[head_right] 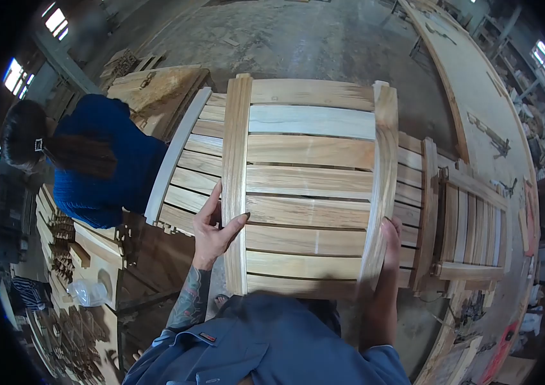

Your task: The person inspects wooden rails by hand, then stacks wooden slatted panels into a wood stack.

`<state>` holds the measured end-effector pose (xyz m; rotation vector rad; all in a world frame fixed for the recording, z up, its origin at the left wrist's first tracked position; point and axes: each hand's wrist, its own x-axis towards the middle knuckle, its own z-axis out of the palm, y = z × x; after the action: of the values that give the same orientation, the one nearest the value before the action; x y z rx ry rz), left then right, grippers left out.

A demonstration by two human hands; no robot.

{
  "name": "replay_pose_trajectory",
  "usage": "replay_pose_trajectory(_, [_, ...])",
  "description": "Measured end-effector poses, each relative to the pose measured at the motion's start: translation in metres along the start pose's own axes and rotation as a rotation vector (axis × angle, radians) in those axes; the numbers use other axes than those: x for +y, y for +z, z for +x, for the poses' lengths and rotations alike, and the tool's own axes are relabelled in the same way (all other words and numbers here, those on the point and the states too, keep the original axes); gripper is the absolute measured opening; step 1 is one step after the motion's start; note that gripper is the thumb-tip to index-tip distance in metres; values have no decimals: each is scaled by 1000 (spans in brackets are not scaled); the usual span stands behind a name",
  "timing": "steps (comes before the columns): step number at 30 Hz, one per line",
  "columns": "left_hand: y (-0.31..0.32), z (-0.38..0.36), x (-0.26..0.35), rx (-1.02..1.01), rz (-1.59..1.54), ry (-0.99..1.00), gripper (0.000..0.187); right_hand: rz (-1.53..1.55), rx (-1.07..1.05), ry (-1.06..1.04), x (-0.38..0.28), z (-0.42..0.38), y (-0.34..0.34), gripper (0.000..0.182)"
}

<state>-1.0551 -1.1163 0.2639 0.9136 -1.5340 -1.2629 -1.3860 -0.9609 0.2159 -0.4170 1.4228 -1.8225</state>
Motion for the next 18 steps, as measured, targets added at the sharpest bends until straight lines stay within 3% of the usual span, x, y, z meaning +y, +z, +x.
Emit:
replay_pose_trajectory(8, [-17,18,38,-9,139,116,78,111,-11,60,-13,-9,2,40])
replay_pose_trajectory(10, [-18,30,42,2,131,156,74,296,-363,128,-43,-12,16,41])
replay_pose_trajectory(11, [-17,39,43,-6,130,161,74,300,-358,121,-53,-11,21,41])
replay_pose_trajectory(15, [-9,64,52,36,34,99,62,165,-292,-109,-110,-19,69,44])
replay_pose_trajectory(18, [-2,64,52,119,430,255,48,-6,-213,-227,-156,-47,133,44])
